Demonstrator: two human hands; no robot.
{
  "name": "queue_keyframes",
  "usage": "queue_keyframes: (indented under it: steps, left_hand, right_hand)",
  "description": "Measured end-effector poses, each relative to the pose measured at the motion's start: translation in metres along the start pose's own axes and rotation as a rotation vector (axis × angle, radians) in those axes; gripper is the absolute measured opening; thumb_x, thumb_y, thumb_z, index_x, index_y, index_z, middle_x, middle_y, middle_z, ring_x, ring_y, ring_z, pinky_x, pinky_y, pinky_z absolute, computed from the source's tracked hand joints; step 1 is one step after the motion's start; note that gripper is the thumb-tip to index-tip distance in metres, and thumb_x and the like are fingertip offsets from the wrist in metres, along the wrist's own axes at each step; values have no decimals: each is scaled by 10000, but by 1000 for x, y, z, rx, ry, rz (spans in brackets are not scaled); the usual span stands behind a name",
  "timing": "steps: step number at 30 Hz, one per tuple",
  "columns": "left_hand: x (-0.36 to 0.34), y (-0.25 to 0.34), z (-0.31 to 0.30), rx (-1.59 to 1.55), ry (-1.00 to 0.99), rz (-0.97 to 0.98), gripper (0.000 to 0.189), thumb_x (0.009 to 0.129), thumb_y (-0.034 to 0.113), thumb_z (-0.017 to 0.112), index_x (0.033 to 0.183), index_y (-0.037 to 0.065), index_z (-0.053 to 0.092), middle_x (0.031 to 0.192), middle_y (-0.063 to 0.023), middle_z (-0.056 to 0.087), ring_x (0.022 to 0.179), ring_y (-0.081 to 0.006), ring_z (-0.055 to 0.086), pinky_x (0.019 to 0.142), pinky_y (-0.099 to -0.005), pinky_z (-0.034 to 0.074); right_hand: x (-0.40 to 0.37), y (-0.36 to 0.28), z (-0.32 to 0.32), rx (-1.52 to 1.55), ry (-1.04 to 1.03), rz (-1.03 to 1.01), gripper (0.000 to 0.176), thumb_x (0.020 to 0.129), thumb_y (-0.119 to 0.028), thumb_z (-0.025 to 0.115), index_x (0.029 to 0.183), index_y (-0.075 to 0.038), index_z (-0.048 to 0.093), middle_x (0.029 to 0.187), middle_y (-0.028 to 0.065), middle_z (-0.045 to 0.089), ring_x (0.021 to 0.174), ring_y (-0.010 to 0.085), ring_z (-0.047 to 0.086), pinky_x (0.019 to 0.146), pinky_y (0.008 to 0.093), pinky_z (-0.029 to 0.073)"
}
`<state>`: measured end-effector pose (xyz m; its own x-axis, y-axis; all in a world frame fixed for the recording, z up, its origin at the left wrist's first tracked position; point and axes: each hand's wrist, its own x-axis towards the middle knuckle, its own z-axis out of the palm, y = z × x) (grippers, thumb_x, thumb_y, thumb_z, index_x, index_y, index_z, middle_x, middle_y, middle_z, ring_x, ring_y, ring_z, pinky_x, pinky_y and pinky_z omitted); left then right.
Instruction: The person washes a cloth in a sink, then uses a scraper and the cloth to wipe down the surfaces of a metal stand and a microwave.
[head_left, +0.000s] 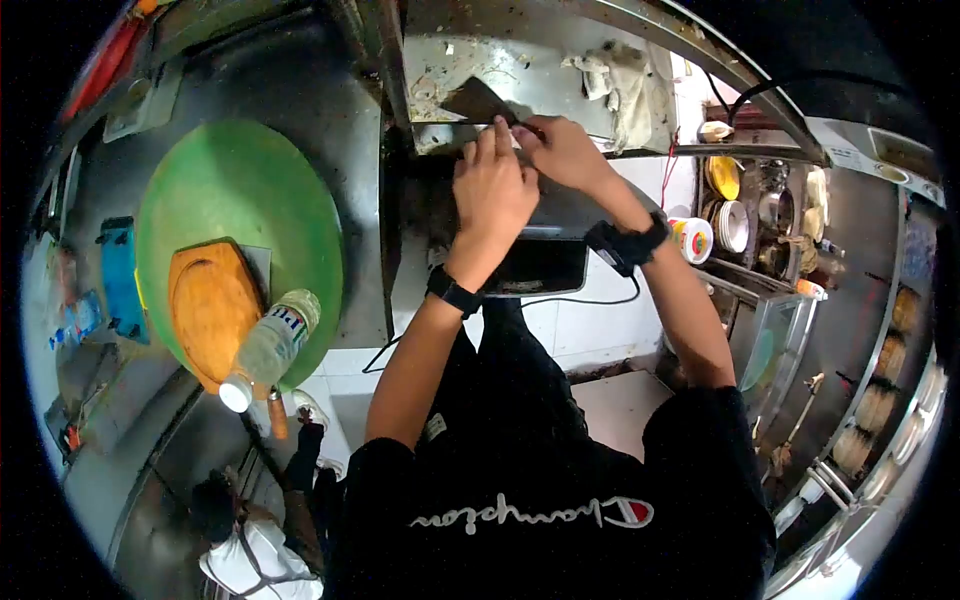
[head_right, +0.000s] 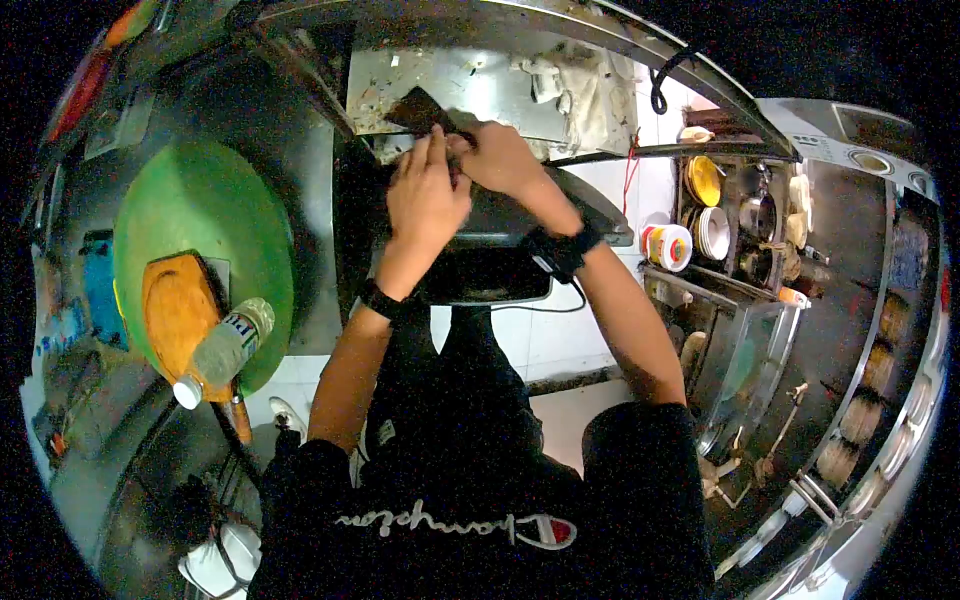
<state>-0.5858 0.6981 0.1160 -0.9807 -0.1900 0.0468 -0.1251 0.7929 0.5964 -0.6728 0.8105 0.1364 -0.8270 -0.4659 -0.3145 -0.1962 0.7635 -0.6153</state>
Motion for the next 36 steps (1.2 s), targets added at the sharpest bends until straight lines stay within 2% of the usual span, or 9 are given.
queue_keyframes:
  steps: [2,6,8,13,15,21,31,32,36]
  left_hand:
    - [-4,6,7,14,17,46,620,750,187,654,1301,-29,470,1174,-152,544,1059,-345,545,862,-419,502]
    - [-5,13,13,88,65,120,529,725,121,661,1216,-26,528,1072,-125,553,983,-303,567,817,-386,500]
    - [-1,11,15,91,155,152,394,734,75,638,1111,-18,571,990,-108,552,906,-288,581,770,-369,497]
    - [12,-11,11,55,263,171,276,747,123,682,1016,86,636,1071,-58,549,937,-283,568,764,-382,495]
    - [17,-22,13,25,334,327,218,737,104,632,950,61,641,1021,-50,578,927,-254,571,778,-382,482]
    - [19,-37,14,-6,319,358,317,715,46,649,1031,61,661,1098,-25,648,1003,-241,606,854,-358,488]
    - [52,-40,16,116,267,337,308,706,41,629,1011,36,668,1054,-74,670,945,-253,648,804,-346,531]
    - [57,-41,17,136,279,348,308,712,49,633,1017,40,668,1055,-81,670,898,-264,664,759,-352,544]
    - [72,-43,16,112,233,294,310,735,64,629,1043,51,659,1082,-112,660,812,-292,678,677,-376,556]
  right_hand:
    - [-20,6,-5,95,21,-13,426,820,-202,552,1191,9,550,906,297,635,864,451,616,814,443,493]
    - [-53,7,-10,120,21,-149,554,770,-80,579,1303,-30,435,972,277,629,878,452,610,791,456,499]
    - [-58,2,-9,42,80,-231,535,779,-93,587,1292,-36,450,967,265,625,856,449,608,779,463,499]
    - [-70,-18,-10,-296,171,-245,487,831,-276,642,1261,-83,522,871,197,626,705,395,624,621,459,521]
    - [-68,-18,-8,-334,171,-311,508,824,-320,659,1258,-86,538,857,185,632,676,374,629,581,438,525]
    - [-60,-19,-2,-532,289,-484,477,817,-318,677,1225,-91,582,748,87,590,529,263,588,471,356,484]
    - [-14,-11,-13,-636,259,-670,295,816,-217,640,1032,-18,618,787,127,618,537,257,619,482,343,507]
    - [-10,-10,-12,-599,235,-622,307,839,-242,619,1094,-71,608,730,104,573,578,287,600,514,379,494]
    - [9,-12,-19,-596,221,-651,278,842,-252,611,1044,-60,610,750,124,601,595,314,606,531,393,497]
